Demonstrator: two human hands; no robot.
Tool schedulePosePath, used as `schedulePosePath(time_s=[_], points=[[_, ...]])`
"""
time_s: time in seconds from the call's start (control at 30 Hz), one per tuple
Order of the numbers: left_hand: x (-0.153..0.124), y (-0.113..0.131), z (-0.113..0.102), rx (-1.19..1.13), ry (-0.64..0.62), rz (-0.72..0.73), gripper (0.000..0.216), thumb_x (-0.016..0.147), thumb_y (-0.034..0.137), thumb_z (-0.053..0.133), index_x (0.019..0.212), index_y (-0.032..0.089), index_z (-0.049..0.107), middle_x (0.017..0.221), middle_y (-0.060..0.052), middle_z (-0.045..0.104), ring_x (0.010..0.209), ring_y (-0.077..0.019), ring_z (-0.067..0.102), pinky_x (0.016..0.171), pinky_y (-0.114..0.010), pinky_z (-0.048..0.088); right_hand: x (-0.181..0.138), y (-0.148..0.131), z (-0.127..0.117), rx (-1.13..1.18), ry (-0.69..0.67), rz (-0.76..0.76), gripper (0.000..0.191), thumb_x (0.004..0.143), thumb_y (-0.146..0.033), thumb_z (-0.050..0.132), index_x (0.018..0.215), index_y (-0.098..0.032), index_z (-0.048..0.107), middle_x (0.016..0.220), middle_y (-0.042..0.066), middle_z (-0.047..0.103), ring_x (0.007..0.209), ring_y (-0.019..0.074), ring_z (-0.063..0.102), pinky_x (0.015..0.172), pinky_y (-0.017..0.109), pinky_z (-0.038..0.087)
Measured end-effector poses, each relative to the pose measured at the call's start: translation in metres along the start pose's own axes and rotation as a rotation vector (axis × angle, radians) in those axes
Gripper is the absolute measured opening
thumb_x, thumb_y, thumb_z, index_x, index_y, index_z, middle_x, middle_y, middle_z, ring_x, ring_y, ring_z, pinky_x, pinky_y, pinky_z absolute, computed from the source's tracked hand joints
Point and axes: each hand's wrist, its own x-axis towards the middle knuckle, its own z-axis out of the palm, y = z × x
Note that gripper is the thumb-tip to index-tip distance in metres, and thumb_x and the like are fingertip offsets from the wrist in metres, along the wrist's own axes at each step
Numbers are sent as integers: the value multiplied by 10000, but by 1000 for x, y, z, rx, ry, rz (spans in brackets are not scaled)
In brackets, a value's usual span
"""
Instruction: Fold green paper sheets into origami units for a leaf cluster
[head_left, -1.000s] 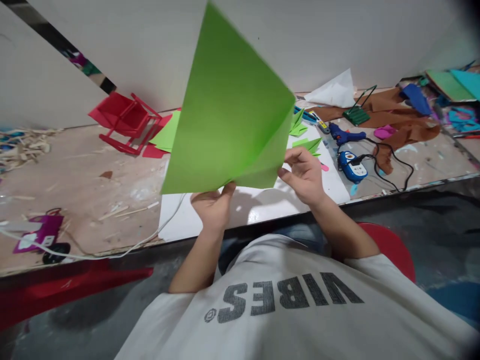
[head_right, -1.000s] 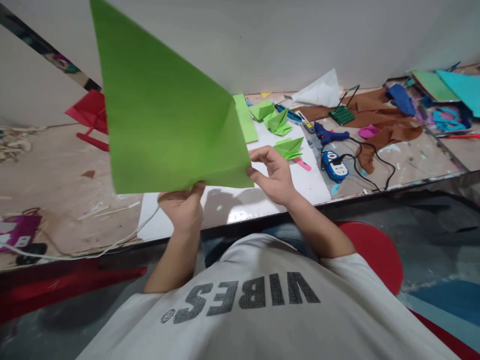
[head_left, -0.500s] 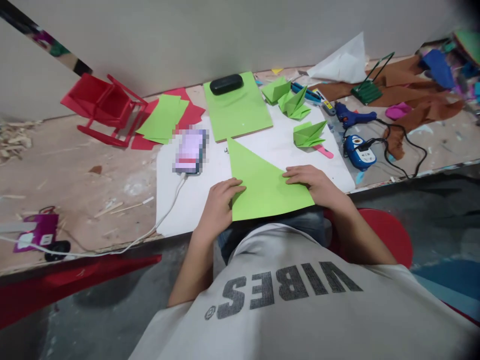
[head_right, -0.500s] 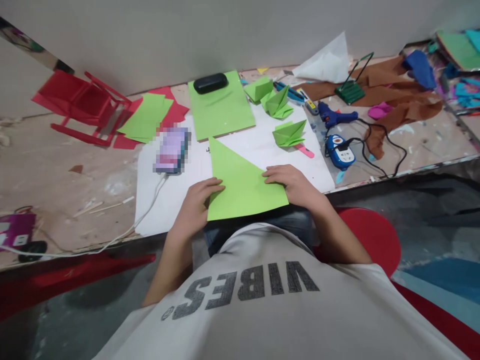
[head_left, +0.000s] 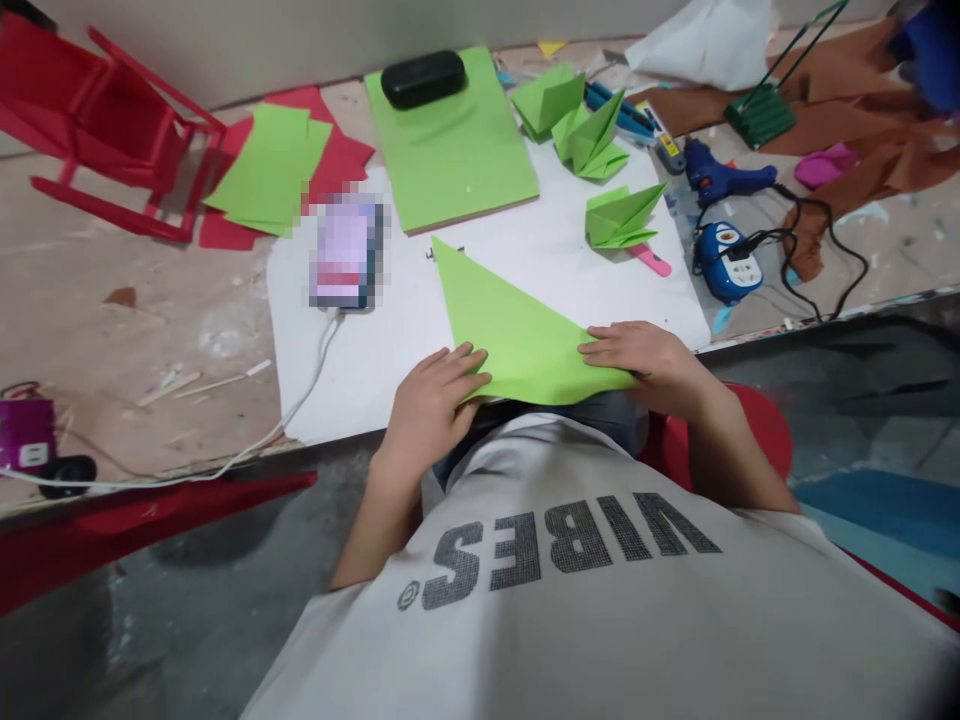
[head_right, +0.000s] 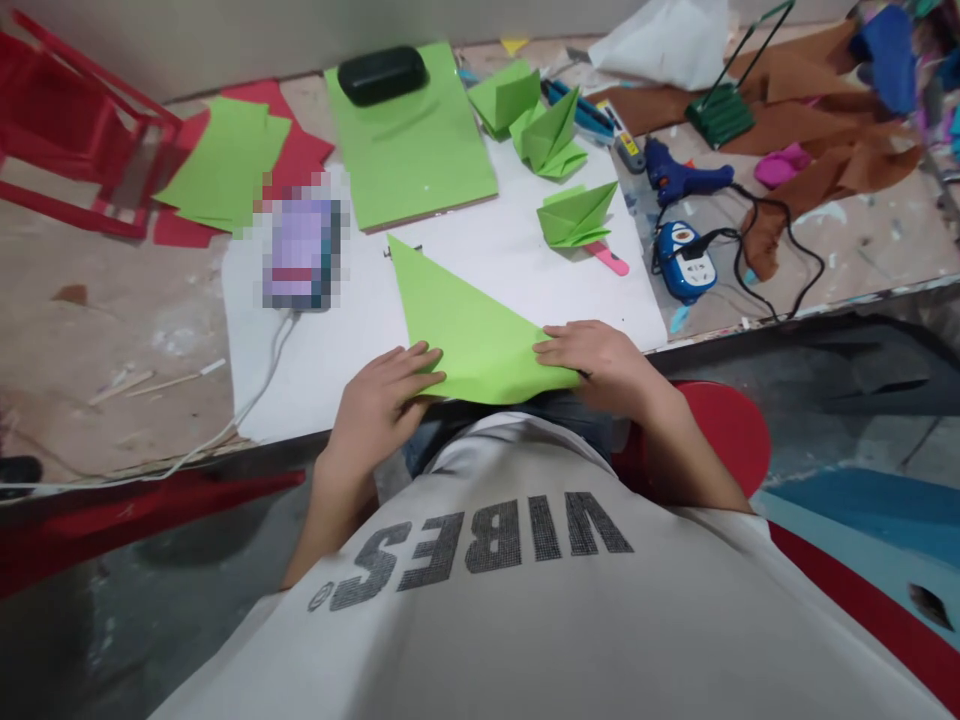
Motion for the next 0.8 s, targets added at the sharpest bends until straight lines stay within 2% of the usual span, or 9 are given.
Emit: schedulePosePath(time_s=[0.1,0.27,0.33,0.4,0.5,0.57,0.63,0.7,0.8], points=[[-3,2,2,-65,53,-36,364,1112,290,599,1247,317,936,1573,-31,852,1587,-319,754,1404,-641,552,-3,1,-1,33,4,63,247,1079,-268,699,1153,-336,926,1312,22,951,1455,313,849,1222,562,704],[1,7,4,-156,218,-110,244,1107,353,691,1085,326,932,1325,-21,944,1397,-325,847,1325,-630,599,6,-7,-4,39,45,252,215,1099,-325,721,992,-315,907,1119,26,961,1290,344,888,1183,593,674],[2,11,4,-189,273,-146,197,1073,363,752,1143,310,928,1290,-42,947,1359,-327,847,1272,-589,627,12,-12,-3,38,66,332,199,1069,-369,748,930,-286,865,1072,60,931,1168,354,872,1088,570,668],[3,13,5,-224,296,-204,259,1033,411,815,1240,286,908,1310,-65,934,1332,-329,842,1224,-544,641,19,-15,0,13,97,415,255,1049,-414,748,845,-265,775,980,83,857,994,329,809,929,512,634],[6,13,8,-243,332,-334,381,980,537,866,1237,255,866,1188,-77,917,1139,-317,843,1033,-467,658,29,-18,6,-34,145,495,328,1029,-438,723,777,-271,596,823,56,696,815,276,660,789,448,517],[9,12,11,-227,353,-399,346,971,572,849,1099,251,828,978,-52,863,940,-283,786,847,-405,598,34,-19,10,-39,170,498,317,1016,-422,713,794,-277,542,786,36,652,789,261,616,774,431,474],[12,10,12,-212,354,-421,331,983,565,821,901,259,724,786,-15,745,770,-237,670,722,-366,483,37,-20,14,-45,200,497,272,1015,-406,704,828,-279,553,792,28,661,791,257,612,771,423,460],[16,8,11,-199,354,-421,440,998,541,803,754,267,562,671,12,614,678,-203,554,672,-356,385,38,-20,17,-62,229,500,251,1022,-402,698,848,-280,566,790,26,668,791,259,618,758,420,453],[21,6,10,-158,358,-394,526,1009,503,797,711,272,431,638,21,525,656,-193,485,667,-365,338,38,-18,22,-95,259,517,242,1037,-410,705,866,-281,591,789,29,677,813,272,646,756,423,475]])
